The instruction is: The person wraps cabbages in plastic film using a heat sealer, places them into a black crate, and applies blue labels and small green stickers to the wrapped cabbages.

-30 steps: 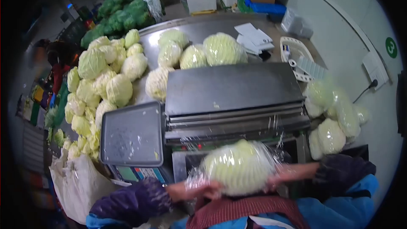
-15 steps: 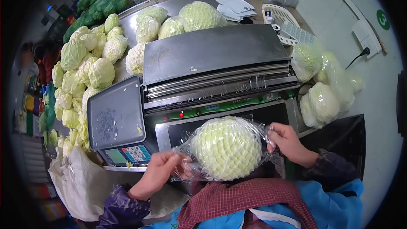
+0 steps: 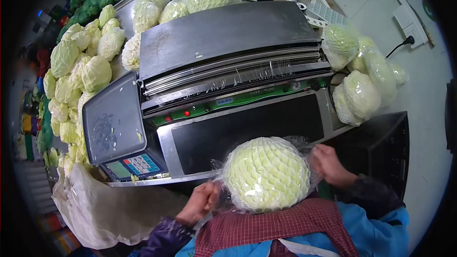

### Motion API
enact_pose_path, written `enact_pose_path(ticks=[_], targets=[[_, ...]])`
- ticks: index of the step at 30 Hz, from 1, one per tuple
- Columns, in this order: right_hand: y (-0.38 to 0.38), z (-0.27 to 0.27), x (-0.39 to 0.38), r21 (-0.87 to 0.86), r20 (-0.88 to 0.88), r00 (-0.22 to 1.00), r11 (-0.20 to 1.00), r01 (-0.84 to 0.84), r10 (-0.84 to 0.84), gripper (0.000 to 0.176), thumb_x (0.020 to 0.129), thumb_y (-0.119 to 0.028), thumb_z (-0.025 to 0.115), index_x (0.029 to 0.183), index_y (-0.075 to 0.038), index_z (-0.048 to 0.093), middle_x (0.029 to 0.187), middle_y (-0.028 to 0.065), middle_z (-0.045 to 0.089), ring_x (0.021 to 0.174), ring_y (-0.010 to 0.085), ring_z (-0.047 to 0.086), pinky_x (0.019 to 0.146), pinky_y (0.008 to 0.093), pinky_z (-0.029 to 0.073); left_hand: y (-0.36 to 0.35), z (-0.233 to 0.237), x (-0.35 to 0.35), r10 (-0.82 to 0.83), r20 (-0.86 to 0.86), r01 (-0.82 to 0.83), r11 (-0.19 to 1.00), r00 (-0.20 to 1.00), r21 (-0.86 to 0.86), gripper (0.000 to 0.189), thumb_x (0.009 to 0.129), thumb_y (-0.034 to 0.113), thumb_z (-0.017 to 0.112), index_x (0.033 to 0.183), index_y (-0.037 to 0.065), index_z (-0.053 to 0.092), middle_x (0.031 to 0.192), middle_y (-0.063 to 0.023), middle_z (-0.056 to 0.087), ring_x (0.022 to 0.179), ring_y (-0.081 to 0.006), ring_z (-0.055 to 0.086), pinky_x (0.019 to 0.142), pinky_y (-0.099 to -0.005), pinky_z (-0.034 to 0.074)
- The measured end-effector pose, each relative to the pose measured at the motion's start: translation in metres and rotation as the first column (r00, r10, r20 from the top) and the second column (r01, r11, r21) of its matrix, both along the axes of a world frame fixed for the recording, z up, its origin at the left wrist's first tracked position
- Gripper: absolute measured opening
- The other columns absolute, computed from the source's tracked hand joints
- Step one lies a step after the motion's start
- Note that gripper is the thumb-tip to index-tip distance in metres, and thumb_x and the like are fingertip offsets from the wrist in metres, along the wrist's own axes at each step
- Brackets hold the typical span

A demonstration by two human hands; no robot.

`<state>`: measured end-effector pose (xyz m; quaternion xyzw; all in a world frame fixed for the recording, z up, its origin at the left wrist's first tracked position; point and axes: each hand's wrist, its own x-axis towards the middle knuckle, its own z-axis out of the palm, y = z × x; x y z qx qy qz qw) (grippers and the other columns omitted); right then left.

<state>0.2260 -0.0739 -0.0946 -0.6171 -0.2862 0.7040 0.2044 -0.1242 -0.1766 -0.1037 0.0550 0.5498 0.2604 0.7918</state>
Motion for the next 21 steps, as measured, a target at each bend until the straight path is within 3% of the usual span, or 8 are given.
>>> enact_pose_path(ticks=[2, 4, 7, 12, 16, 18, 19, 21], targets=[[-0.015, -0.039, -0.018, 0.150, 0.126, 0.987, 0.981, -0.121, 0.103, 0.015, 0.089, -0.016, 0.046, 0.085, -0.004, 0.054, 0.062, 0.0000, 0.048, 0.060, 0.0035, 0.048, 0.051, 0.0204, 0.041, -0.001, -0.048, 0.025, 0.079, 0.074, -0.074, 0.995, 0.994, -0.067, 0.020, 0.092, 0.019, 0.040, 0.083, 0.005, 0.051, 0.054, -0.0001, 0.044, 0.040, -0.0077, 0.038, 0.038, -0.0189, 0.033], [-0.021, -0.062, -0.033, 0.212, 0.148, 0.933, 0.911, -0.353, 0.327, 0.013, 0.088, -0.015, 0.047, 0.088, -0.004, 0.054, 0.066, 0.0004, 0.049, 0.063, 0.0039, 0.049, 0.053, 0.0207, 0.041, 0.008, -0.067, 0.068, 0.045, -0.025, -0.038, 0.977, 0.999, 0.211, 0.020, 0.089, 0.013, 0.042, 0.104, 0.003, 0.051, 0.086, -0.0086, 0.055, 0.072, -0.0133, 0.054, 0.063, -0.0246, 0.046], [-0.021, -0.069, -0.054, 0.241, 0.044, 0.872, 0.842, -0.483, 0.488, 0.011, 0.087, -0.013, 0.048, 0.091, -0.004, 0.052, 0.072, 0.0010, 0.051, 0.066, 0.0044, 0.050, 0.056, 0.0213, 0.041, 0.025, -0.070, 0.078, -0.009, -0.113, 0.055, 0.909, 0.994, 0.412, 0.023, 0.088, 0.012, 0.042, 0.108, 0.004, 0.049, 0.097, -0.0097, 0.050, 0.082, -0.0153, 0.051, 0.070, -0.0267, 0.043], [0.013, -0.016, -0.087, 0.387, -0.266, 0.820, 0.835, -0.391, 0.507, 0.014, 0.086, -0.011, 0.050, 0.097, -0.004, 0.050, 0.082, 0.0021, 0.054, 0.072, 0.0053, 0.051, 0.060, 0.0222, 0.042, 0.057, 0.004, 0.059, 0.097, -0.158, 0.087, 0.513, 0.983, 0.854, 0.030, 0.087, 0.012, 0.043, 0.117, 0.004, 0.044, 0.115, -0.0114, 0.042, 0.101, -0.0185, 0.045, 0.083, -0.0302, 0.039], [0.043, 0.028, -0.118, 0.488, -0.478, 0.739, 0.843, -0.227, 0.475, 0.019, 0.084, -0.009, 0.052, 0.102, -0.003, 0.049, 0.091, 0.0030, 0.057, 0.077, 0.0060, 0.052, 0.064, 0.0229, 0.042, 0.103, 0.031, 0.067, 0.038, -0.020, 0.011, 0.224, 0.999, 0.975, 0.037, 0.087, 0.011, 0.044, 0.123, 0.004, 0.041, 0.129, -0.0129, 0.035, 0.115, -0.0211, 0.041, 0.093, -0.0329, 0.036], [0.047, 0.067, -0.116, 0.192, -0.515, 0.824, 0.969, -0.157, 0.235, 0.029, 0.083, -0.003, 0.055, 0.109, -0.002, 0.044, 0.089, 0.0049, 0.054, 0.077, 0.0106, 0.055, 0.066, 0.0233, 0.044, 0.104, 0.039, 0.074, -0.181, 0.100, -0.028, 0.365, 0.978, 0.931, 0.050, 0.087, 0.023, 0.048, 0.130, 0.006, 0.030, 0.137, -0.0138, 0.023, 0.123, -0.0217, 0.032, 0.099, -0.0346, 0.029], [0.047, 0.075, -0.104, 0.289, -0.419, 0.844, 0.930, -0.226, 0.335, 0.034, 0.083, -0.006, 0.056, 0.113, -0.002, 0.042, 0.095, 0.0077, 0.054, 0.084, 0.0141, 0.055, 0.072, 0.0263, 0.045, 0.104, 0.043, 0.078, -0.271, 0.160, -0.025, 0.442, 0.949, 0.897, 0.057, 0.087, 0.030, 0.050, 0.134, 0.007, 0.025, 0.141, -0.0143, 0.017, 0.127, -0.0220, 0.028, 0.102, -0.0355, 0.025], [0.043, 0.094, -0.086, 0.477, -0.209, 0.850, 0.809, -0.343, 0.483, 0.044, 0.083, -0.017, 0.058, 0.120, -0.002, 0.040, 0.108, 0.0124, 0.052, 0.098, 0.0201, 0.053, 0.083, 0.0329, 0.044, 0.106, 0.056, 0.069, -0.280, 0.748, -0.246, 0.826, 0.603, 0.507, 0.059, 0.088, 0.023, 0.046, 0.138, 0.009, 0.017, 0.142, -0.0117, 0.018, 0.130, -0.0228, 0.024, 0.107, -0.0355, 0.016]])
